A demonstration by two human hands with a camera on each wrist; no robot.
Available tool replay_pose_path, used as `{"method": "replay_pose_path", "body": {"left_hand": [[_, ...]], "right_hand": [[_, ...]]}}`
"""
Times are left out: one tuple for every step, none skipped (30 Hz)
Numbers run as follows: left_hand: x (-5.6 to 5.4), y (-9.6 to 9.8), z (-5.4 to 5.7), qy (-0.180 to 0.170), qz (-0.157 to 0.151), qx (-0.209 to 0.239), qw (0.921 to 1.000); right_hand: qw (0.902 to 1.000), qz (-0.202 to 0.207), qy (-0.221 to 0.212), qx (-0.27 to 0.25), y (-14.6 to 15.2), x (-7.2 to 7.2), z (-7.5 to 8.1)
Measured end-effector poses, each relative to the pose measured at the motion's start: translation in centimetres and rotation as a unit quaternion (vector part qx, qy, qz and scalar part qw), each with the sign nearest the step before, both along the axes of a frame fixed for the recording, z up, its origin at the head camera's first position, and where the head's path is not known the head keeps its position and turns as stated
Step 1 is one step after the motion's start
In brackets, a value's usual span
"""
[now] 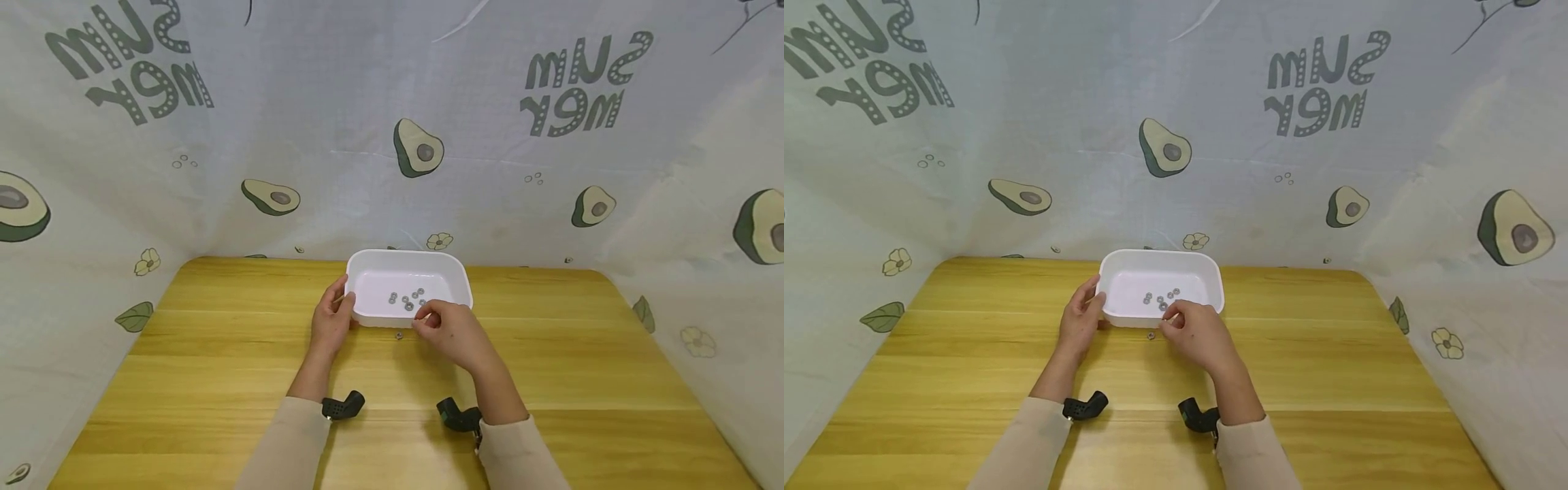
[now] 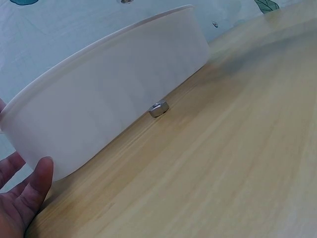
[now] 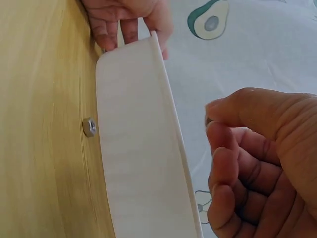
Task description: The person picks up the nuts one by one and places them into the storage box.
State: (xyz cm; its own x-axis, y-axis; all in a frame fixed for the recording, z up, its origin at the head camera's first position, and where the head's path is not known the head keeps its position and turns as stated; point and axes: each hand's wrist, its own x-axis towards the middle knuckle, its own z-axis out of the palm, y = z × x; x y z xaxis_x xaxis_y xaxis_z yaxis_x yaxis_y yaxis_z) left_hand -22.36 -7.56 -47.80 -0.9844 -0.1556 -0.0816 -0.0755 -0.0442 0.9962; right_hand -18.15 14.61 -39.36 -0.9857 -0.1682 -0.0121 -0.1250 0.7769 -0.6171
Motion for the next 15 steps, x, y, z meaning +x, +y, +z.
{"method": "replay_pose_path", "body": {"left_hand": [[0.0,0.0,0.0,0.001,-0.001,0.0,1.0],[0.0,0.0,0.0,0.001,-0.001,0.001,1.0],[0.0,0.0,0.0,0.001,-0.001,0.0,1.0],[0.0,-0.1,0.1,-0.001,-0.001,0.0,1.0],[0.0,-0.1,0.1,-0.002,-0.002,-0.001,1.0],[0.0,-0.1,0.1,-0.002,-0.002,-0.002,1.0],[0.0,-0.1,0.1,-0.002,-0.002,-0.002,1.0],[0.0,-0.1,0.1,-0.003,-0.002,-0.002,1.0],[0.0,-0.1,0.1,-0.003,-0.002,-0.002,1.0],[0.0,-0.2,0.0,-0.003,-0.002,-0.002,1.0],[0.0,-0.2,0.0,-0.003,-0.002,-0.002,1.0],[0.1,-0.2,0.0,-0.003,-0.003,-0.001,1.0],[0.1,-0.2,-0.1,-0.002,-0.004,-0.001,1.0],[0.1,-0.2,-0.1,-0.001,-0.004,-0.001,1.0],[0.1,-0.2,-0.1,0.002,-0.004,-0.001,1.0]], "right_hand": [[1.0,-0.001,0.009,0.003,0.1,-0.2,0.0],[0.9998,-0.001,0.018,0.009,0.1,-0.4,0.1],[0.9996,-0.001,0.026,0.014,0.2,-0.7,0.2],[0.9993,-0.002,0.032,0.018,0.2,-1.0,0.2],[0.9991,-0.002,0.037,0.023,0.2,-1.3,0.3],[0.9988,-0.002,0.041,0.029,0.2,-1.7,0.3],[0.9986,-0.003,0.042,0.034,0.2,-2.1,0.4],[0.9984,-0.002,0.041,0.039,0.1,-2.5,0.4],[0.9983,-0.003,0.04,0.043,0.1,-3.0,0.4],[0.9982,-0.002,0.037,0.048,0.0,-3.4,0.3],[0.998,0.0,0.035,0.052,0.0,-3.9,0.3],[0.9979,0.0,0.033,0.056,-0.1,-4.4,0.2],[0.9977,0.001,0.031,0.06,-0.1,-4.8,0.1],[0.9976,0.002,0.03,0.063,-0.1,-5.3,0.0],[0.9974,0.004,0.029,0.066,-0.1,-5.7,-0.1]]}}
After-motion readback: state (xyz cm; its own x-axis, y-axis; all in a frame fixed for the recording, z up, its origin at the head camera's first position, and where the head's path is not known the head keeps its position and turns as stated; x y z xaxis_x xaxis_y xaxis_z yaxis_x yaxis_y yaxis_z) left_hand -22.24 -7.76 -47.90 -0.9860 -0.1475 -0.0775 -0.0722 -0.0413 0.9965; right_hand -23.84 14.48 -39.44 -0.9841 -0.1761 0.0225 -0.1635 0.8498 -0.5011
